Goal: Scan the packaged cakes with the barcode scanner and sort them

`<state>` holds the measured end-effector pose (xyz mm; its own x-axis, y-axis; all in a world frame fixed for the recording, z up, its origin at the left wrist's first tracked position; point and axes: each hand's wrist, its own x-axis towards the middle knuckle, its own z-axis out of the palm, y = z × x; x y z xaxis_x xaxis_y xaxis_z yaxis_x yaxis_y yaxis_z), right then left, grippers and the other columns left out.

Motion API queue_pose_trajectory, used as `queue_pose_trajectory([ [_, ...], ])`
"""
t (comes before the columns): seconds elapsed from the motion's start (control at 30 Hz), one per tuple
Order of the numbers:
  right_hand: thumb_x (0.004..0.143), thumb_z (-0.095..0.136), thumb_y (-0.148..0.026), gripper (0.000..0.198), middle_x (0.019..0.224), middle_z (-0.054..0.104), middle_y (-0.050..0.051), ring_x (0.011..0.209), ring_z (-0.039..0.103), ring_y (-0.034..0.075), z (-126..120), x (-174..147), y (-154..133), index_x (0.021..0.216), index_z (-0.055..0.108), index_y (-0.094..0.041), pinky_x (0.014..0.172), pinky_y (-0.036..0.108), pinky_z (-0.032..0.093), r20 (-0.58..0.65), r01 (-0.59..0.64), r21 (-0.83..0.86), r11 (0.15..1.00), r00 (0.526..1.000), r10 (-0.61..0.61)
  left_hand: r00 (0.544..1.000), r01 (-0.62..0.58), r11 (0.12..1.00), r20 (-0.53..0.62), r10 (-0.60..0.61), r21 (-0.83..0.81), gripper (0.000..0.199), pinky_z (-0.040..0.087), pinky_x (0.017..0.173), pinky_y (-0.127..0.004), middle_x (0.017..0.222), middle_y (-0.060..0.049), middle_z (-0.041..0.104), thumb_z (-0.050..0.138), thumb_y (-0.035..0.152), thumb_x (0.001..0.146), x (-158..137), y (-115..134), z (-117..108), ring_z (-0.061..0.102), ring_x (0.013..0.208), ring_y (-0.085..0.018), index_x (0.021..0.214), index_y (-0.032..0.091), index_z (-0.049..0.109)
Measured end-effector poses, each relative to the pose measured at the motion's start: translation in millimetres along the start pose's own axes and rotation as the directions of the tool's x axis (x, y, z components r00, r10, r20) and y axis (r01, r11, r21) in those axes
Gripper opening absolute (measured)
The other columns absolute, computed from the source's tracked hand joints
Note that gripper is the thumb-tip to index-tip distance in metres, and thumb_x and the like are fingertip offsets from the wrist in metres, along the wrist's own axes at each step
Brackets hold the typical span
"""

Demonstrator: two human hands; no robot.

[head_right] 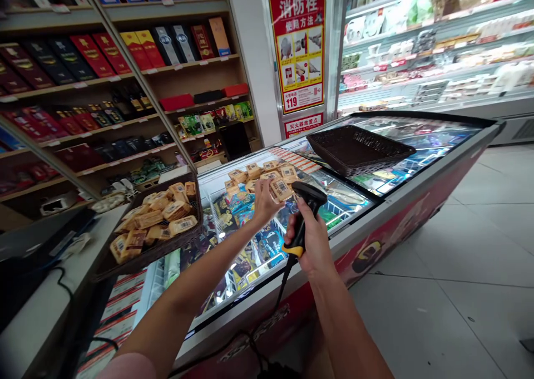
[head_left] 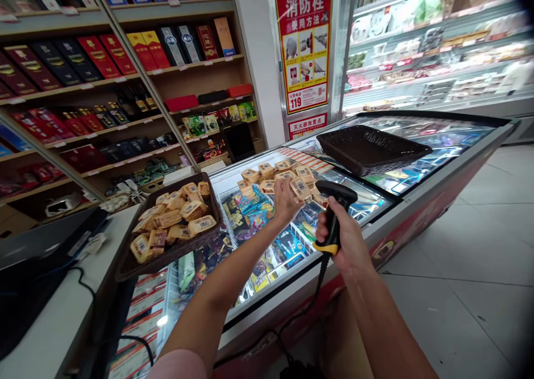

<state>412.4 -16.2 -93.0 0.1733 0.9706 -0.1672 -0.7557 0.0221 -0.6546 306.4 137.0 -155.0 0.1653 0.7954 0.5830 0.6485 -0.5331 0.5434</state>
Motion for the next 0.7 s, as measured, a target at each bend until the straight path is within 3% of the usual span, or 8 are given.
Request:
queue_pose_trajectory([
  [0.1,0.070,0.082,-0.048,0.040,0.055,0.052,-0.008,0.037,0.043,0.005,24,-14,16,0.079,0.054,-0.021,0.031,0.016,0.036,0.080,-0.074,0.030,0.997,0.994,0.071,0.994,-0.084,0.993,-0.057,0.089,0.087,0.083,0.040,0.108,-0.045,0.131,-0.013,0.042,0.077,0.008,0.060,-18,-14,-46,0.041,0.129,-0.030,0.135,0.021,0.042],
  [0.2,0.070,0.082,-0.048,0.039,0.055,0.051,-0.008,0.036,0.042,0.004,51,-31,38,0.079,0.055,-0.021,0.030,0.016,0.036,0.174,-0.129,-0.001,0.992,0.977,0.127,0.991,-0.090,0.979,-0.083,0.107,0.184,0.081,0.041,0.108,-0.043,0.130,-0.013,0.042,0.074,0.007,0.062,-37,-29,-93,0.041,0.128,-0.029,0.135,0.021,0.042],
  [0.47,0.069,0.082,-0.052,0.044,0.056,0.052,-0.007,0.036,0.043,0.005,103,-64,99,0.070,0.052,-0.020,0.031,0.018,0.037,0.331,-0.284,-0.130,0.950,0.890,0.312,0.977,0.136,0.938,-0.202,-0.073,0.320,0.076,0.044,0.102,-0.044,0.127,-0.013,0.045,0.078,0.015,0.064,-74,-70,-213,0.046,0.123,-0.030,0.132,0.022,0.044],
  [0.57,0.072,0.080,-0.053,0.043,0.057,0.053,-0.006,0.036,0.043,0.005,111,-68,116,0.070,0.052,-0.020,0.031,0.019,0.036,0.358,-0.311,-0.184,0.932,0.862,0.358,0.914,0.351,0.875,-0.327,-0.242,0.333,0.075,0.044,0.101,-0.043,0.126,-0.012,0.048,0.084,0.026,0.062,-70,-91,-259,0.049,0.120,-0.030,0.127,0.021,0.048],
  [0.7,0.071,0.080,-0.053,0.042,0.057,0.053,-0.008,0.034,0.043,0.005,114,-68,130,0.075,0.054,-0.020,0.031,0.019,0.036,0.353,-0.331,-0.204,0.921,0.853,0.384,0.732,0.671,0.668,-0.425,-0.532,0.320,0.069,0.046,0.096,-0.040,0.126,-0.015,0.053,0.078,0.056,0.066,-52,-129,-315,0.054,0.119,-0.031,0.118,0.017,0.054],
])
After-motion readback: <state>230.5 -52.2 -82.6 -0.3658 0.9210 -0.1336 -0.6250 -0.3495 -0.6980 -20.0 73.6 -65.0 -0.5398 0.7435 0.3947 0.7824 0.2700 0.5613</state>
